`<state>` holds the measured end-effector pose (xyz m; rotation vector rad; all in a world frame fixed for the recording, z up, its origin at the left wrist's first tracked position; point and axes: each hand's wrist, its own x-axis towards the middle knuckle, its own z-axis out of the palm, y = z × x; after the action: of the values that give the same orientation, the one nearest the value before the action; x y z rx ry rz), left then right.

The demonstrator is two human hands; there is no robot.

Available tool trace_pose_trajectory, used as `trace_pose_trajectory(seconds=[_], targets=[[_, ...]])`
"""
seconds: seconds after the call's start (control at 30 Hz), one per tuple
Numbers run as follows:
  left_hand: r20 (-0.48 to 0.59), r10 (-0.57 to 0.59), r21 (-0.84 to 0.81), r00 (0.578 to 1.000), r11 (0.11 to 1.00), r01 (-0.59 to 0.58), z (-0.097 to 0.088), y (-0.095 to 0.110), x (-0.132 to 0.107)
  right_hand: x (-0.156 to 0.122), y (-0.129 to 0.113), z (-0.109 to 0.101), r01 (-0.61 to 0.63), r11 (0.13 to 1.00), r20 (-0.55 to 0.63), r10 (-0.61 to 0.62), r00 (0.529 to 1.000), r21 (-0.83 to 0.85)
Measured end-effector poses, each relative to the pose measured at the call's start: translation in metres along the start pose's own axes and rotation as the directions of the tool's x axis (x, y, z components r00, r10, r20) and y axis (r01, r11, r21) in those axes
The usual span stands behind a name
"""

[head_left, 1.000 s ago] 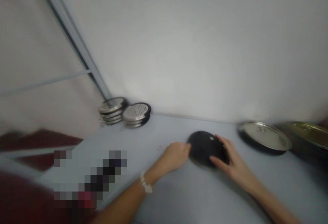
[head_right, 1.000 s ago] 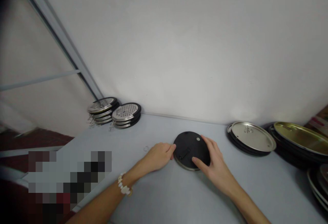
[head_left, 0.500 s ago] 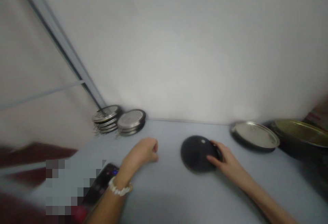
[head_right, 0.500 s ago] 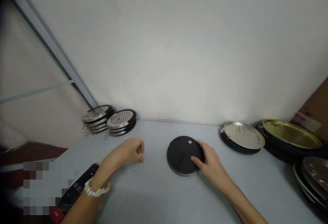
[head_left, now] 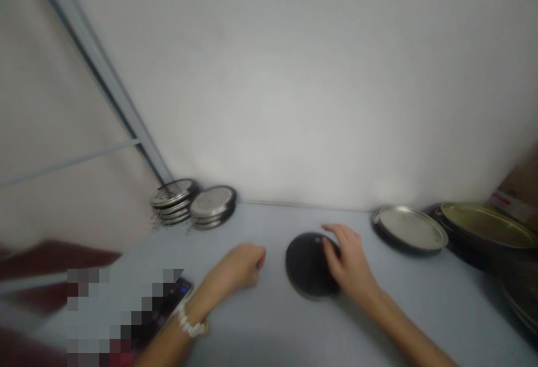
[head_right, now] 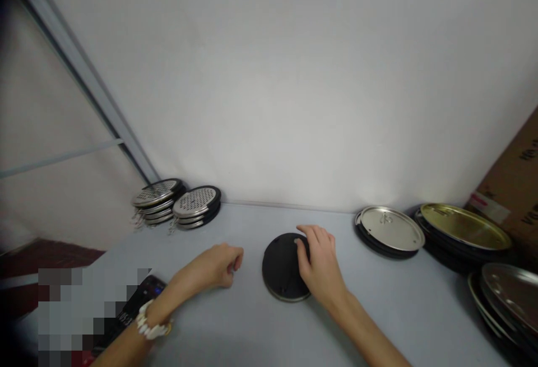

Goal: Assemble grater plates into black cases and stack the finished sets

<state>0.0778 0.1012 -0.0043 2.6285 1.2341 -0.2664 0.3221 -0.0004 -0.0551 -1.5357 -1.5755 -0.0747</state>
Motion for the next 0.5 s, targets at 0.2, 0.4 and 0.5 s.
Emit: trace_pose_trajectory(seconds=[0.2, 0.4, 0.5], targets=[[-0.109, 0.130, -0.613, 0.985, 0.772, -0.170, -0.011, 0.020, 0.010, -0.013, -0.028, -0.004, 0.175, 0.979, 0.092, -0.184, 0.979, 0.101], [-0.278, 0.010, -0.742, 0.960, 0.633, -0.222, 0.004, 0.064, 0.019, -0.030, -0.029, 0.004, 0.124, 0.986, 0.199, -0.144, 0.969, 0.108], [-0.311, -0.036, -0.748, 0.950, 0.625, -0.222, 0.011, 0.076, 0.019, -0.029, -0.026, 0.006, 0.123, 0.988, 0.201, -0.139, 0.970, 0.092]])
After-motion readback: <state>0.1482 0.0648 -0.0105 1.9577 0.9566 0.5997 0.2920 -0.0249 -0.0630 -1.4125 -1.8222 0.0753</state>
